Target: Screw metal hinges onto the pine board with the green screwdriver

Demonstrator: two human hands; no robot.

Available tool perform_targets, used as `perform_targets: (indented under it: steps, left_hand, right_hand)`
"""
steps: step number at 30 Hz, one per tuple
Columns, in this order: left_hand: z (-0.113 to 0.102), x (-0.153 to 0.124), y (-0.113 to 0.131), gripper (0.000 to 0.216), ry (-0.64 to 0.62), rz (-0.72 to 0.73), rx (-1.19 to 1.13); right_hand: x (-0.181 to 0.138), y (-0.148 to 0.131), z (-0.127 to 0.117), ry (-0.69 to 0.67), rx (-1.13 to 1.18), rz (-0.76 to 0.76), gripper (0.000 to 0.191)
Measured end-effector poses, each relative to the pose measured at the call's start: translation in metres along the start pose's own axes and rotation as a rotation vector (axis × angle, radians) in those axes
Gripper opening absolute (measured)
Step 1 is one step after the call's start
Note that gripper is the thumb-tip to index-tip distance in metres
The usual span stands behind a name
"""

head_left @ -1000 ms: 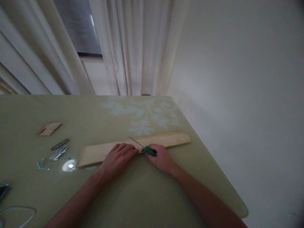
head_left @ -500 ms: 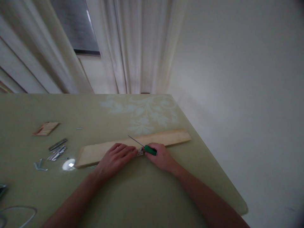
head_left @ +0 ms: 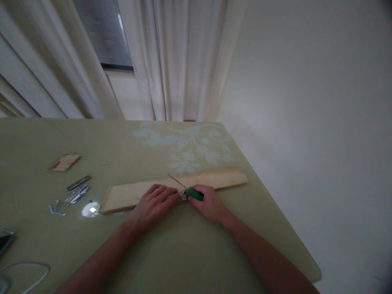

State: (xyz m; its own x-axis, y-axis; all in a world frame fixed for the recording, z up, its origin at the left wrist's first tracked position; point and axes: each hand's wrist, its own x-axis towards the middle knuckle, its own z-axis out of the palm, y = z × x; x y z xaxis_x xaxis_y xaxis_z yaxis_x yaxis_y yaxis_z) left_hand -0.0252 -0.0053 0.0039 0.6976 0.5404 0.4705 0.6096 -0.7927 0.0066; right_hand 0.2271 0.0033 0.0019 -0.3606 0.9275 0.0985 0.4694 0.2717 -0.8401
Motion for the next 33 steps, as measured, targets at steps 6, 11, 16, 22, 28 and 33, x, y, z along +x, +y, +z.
perform_targets:
  steps: [6,11,16,22,28,33]
  left_hand:
    - [0.0045,0.0025,0.0020,0.018,0.111,-0.078,-0.045]
    - [0.0042,0.0005,0.0002,0.015,0.056,-0.073,-0.097]
    - [0.0050,0.0012,0.0006,0.019,0.078,-0.109,-0.122]
    - [0.0041,0.0007,0.0004,0.017,0.075,-0.130,-0.196]
    - [0.0059,-0.0004,0.0000,0.018,0.090,-0.159,-0.208]
    - [0.0061,-0.0007,-0.0023,0.015,0.083,-0.127,-0.223]
  right_hand:
    - [-0.0001,0.0020,0.0005,0.004,-0.013,-0.019,0.007]
    - [-0.0006,0.0020,0.0007,-0.007,0.009,-0.010,0.007]
    - [-0.0007,-0.0017,-0.0004,-0.005,0.001,0.003,0.007]
    - [-0.0005,-0.0006,0.0002,-0.004,0.004,-0.003,0.007]
    - [-0.0004,0.0021,0.0009,0.001,0.009,-0.017,0.009]
    - [-0.0005,-0.0004,-0.0009,-0.013,-0.015,-0.029,0.008]
